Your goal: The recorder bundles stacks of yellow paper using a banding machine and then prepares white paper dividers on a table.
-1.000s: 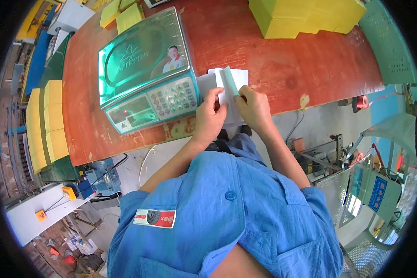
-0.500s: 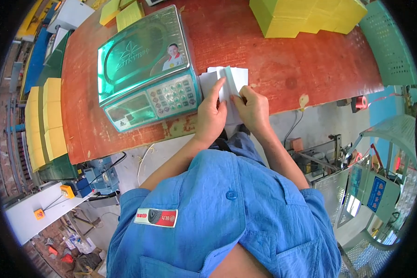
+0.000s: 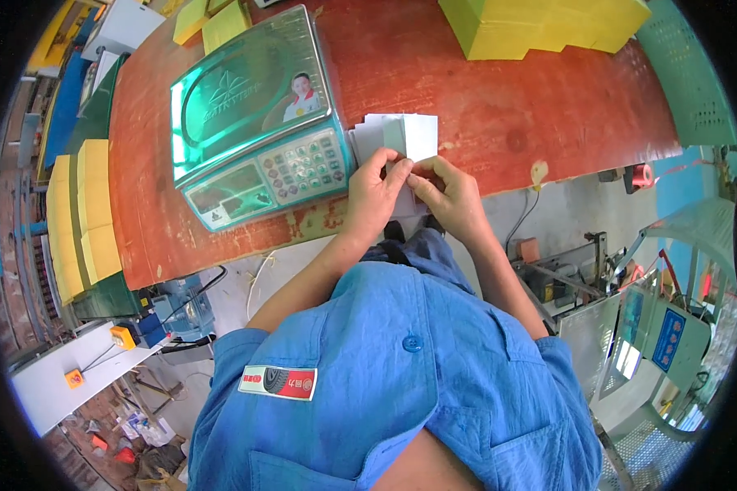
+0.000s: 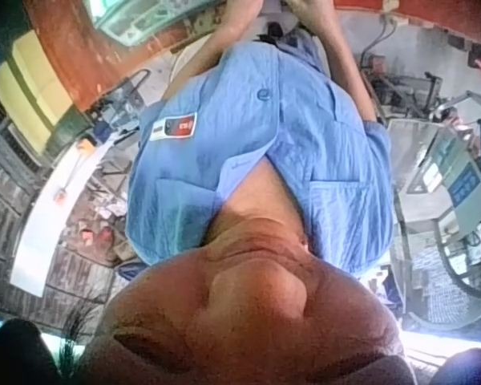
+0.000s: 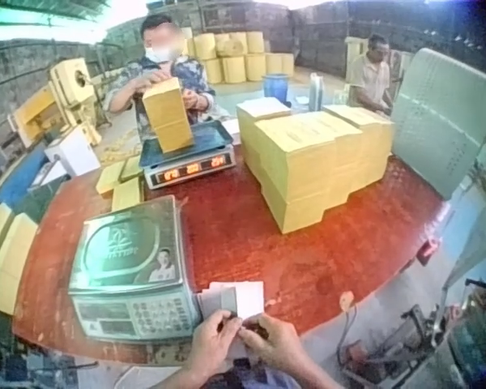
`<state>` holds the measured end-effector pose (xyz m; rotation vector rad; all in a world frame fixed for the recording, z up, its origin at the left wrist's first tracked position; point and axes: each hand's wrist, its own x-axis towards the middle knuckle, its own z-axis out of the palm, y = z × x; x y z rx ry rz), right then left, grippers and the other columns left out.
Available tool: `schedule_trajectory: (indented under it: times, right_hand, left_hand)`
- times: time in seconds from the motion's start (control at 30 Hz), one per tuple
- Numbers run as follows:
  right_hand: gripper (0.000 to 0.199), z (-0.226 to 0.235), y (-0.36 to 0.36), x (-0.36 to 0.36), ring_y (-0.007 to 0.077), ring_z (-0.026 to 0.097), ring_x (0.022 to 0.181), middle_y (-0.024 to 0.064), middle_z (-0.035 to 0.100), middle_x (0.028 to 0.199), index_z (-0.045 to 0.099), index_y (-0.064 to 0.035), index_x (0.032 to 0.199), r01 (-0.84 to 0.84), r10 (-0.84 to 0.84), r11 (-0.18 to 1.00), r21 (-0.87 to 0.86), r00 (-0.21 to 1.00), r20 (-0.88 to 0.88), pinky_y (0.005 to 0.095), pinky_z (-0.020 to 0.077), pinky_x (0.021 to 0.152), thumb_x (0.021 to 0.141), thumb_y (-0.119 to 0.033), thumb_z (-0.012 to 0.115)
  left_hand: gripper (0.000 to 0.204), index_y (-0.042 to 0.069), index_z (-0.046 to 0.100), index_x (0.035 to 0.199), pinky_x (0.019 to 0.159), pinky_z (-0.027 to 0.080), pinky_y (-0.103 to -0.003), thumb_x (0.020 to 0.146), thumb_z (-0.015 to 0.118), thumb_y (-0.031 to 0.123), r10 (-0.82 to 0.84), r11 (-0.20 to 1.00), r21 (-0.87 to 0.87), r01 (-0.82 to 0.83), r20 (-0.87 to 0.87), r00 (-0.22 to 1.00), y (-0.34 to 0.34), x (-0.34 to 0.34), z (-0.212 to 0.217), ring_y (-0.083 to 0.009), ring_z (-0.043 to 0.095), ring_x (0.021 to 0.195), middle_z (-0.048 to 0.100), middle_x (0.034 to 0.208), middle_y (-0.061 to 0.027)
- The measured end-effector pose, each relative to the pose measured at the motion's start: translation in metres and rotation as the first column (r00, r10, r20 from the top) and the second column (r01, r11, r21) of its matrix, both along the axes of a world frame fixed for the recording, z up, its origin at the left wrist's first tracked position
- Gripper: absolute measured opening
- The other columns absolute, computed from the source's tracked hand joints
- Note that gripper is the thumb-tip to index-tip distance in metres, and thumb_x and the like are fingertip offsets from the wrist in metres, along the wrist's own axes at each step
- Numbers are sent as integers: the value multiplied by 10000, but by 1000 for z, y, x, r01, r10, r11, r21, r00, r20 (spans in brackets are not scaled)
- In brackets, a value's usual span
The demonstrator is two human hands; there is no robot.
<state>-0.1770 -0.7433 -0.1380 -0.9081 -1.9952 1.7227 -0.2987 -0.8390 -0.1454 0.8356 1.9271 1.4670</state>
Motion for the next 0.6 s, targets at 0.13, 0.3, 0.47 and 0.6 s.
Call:
schedule_trajectory:
  times: [0.13,0.3,0.47,0.6]
  right_hand:
    - [284,2,1,0,156,681,773,134,706,853,649,51,1017,-9,9,999,-46,1000,8,304,549,692,900,-204,697]
    - [262,2,2,0,147,677,758,126,705,854,645,51,1014,-15,14,999,-43,1000,-14,297,548,676,905,-181,694]
    - [245,4,3,1,137,670,740,114,698,840,639,54,1015,-22,22,997,-75,1000,-1,294,544,655,909,-161,685]
    - [237,4,3,0,135,664,725,102,692,823,638,52,1020,-21,19,995,-97,1000,-23,291,540,639,914,-157,679]
  left_hand:
    - [195,15,621,965,648,475,-297,941,652,207,17,1000,15,-17,58,998,0,1,-4,-112,555,705,644,784,-76]
    - [187,15,618,969,709,446,-237,974,613,202,-11,999,-32,15,105,994,0,2,1,-64,517,782,606,845,1]
    - [188,13,617,972,704,438,-236,977,610,201,-20,999,-28,23,90,996,0,2,5,-67,510,780,596,838,2]
    - [199,8,618,977,696,434,-239,978,610,207,-27,1000,-12,28,38,999,-1,2,3,-71,499,772,584,829,6]
